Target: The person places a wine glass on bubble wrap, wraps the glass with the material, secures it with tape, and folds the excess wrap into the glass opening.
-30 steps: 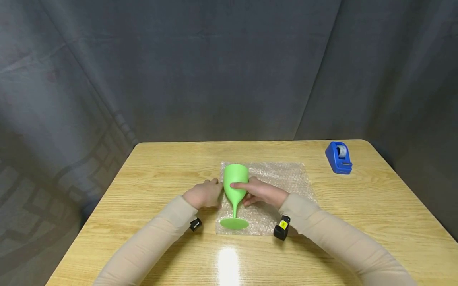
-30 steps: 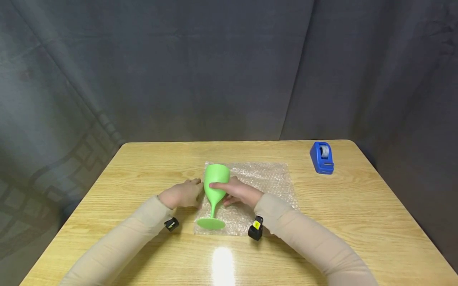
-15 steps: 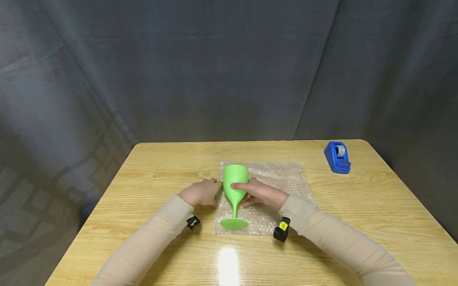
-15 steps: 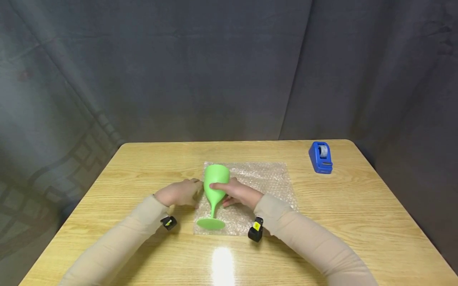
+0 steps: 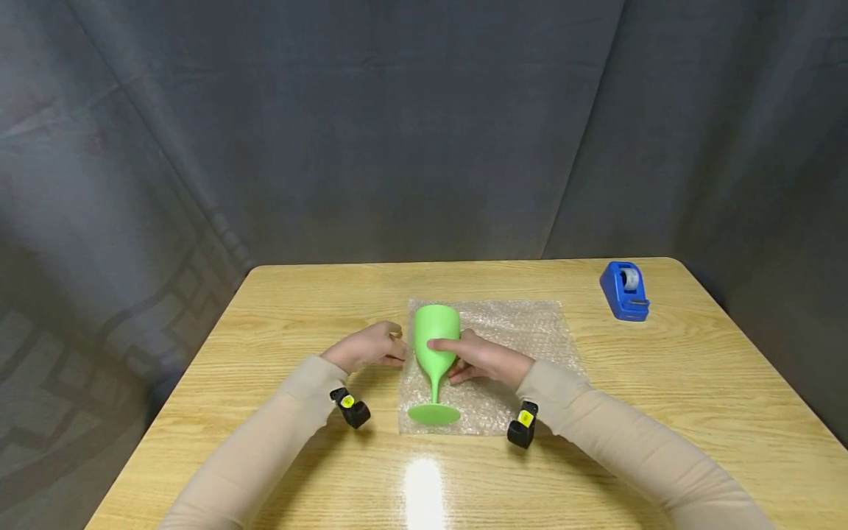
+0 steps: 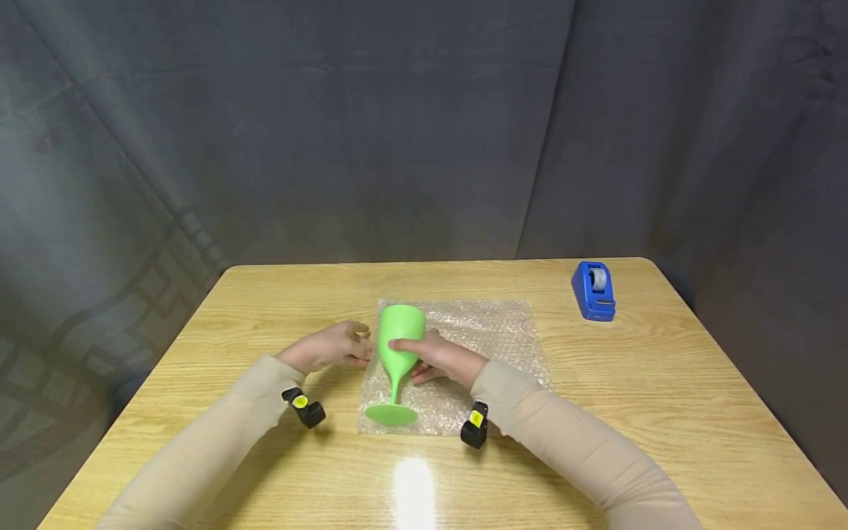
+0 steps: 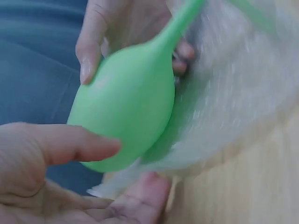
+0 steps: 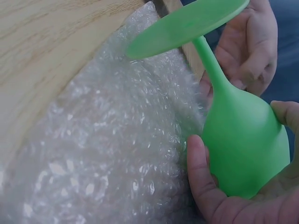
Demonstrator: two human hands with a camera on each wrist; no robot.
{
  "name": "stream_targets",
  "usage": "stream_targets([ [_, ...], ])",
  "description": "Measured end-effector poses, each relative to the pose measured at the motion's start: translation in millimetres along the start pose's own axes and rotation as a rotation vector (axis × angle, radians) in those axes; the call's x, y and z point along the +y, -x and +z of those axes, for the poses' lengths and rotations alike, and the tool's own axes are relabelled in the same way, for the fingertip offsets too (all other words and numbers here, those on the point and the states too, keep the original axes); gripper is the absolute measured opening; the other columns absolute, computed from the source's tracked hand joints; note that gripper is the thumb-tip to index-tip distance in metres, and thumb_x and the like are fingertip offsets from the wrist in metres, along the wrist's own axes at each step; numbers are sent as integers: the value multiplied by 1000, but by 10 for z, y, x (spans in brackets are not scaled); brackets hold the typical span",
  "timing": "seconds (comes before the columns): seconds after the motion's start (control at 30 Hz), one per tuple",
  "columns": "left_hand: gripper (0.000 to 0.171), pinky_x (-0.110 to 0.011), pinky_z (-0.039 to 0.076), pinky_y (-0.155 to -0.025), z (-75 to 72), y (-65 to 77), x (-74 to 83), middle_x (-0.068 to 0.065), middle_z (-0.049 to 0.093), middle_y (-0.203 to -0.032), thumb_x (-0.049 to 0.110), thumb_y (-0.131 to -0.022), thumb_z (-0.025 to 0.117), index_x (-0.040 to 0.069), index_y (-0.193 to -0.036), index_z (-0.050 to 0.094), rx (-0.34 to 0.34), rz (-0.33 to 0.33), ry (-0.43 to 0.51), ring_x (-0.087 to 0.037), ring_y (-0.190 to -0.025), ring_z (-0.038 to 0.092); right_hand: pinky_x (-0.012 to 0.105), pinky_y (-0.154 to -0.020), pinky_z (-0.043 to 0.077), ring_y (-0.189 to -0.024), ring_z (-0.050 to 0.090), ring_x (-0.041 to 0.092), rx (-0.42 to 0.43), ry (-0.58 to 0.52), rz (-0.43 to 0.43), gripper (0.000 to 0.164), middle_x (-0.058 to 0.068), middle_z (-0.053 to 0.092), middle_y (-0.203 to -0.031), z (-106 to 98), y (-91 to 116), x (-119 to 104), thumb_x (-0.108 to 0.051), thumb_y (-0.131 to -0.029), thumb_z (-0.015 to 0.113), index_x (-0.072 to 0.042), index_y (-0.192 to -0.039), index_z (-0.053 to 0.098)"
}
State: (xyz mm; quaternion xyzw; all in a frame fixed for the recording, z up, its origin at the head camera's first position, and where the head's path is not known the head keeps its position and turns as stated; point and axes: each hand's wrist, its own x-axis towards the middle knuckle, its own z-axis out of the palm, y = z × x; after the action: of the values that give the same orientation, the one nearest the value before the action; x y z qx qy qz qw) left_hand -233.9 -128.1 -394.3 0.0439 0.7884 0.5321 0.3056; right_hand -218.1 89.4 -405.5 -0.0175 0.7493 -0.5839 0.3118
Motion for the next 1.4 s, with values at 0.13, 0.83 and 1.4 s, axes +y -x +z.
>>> stream_targets([
  [0.13, 44, -40, 54, -95, 30, -46, -22, -13, 59, -99, 4, -93, 52, -15, -132, 42, -24, -48, 207, -23, -94, 62, 27, -59, 59, -55, 59, 15, 0, -5, 7, 54, 9, 58, -77, -1, -1, -3, -34, -92, 61, 6, -123, 43],
  [0.83, 58, -40, 57, -88, 188, -73, 71, -21, 60, -121, 36, -97, 57, -10, -130, 46, 38, -43, 149, -29, -103, 65, 31, -65, 61, -62, 61, 17, -14, -39, 42, 55, 10, 60, -82, -61, -4, 4, -35, -90, 64, 5, -124, 47],
  [1.4, 47, -38, 59, -85, 159, -46, 108, -19, 63, -114, 34, -96, 57, -6, -121, 54, 8, -25, 101, -25, -96, 67, 27, -66, 60, -61, 57, 13, 60, -52, 61, 47, 6, 56, -75, -141, -9, -67, -40, -95, 57, 4, -110, 56],
])
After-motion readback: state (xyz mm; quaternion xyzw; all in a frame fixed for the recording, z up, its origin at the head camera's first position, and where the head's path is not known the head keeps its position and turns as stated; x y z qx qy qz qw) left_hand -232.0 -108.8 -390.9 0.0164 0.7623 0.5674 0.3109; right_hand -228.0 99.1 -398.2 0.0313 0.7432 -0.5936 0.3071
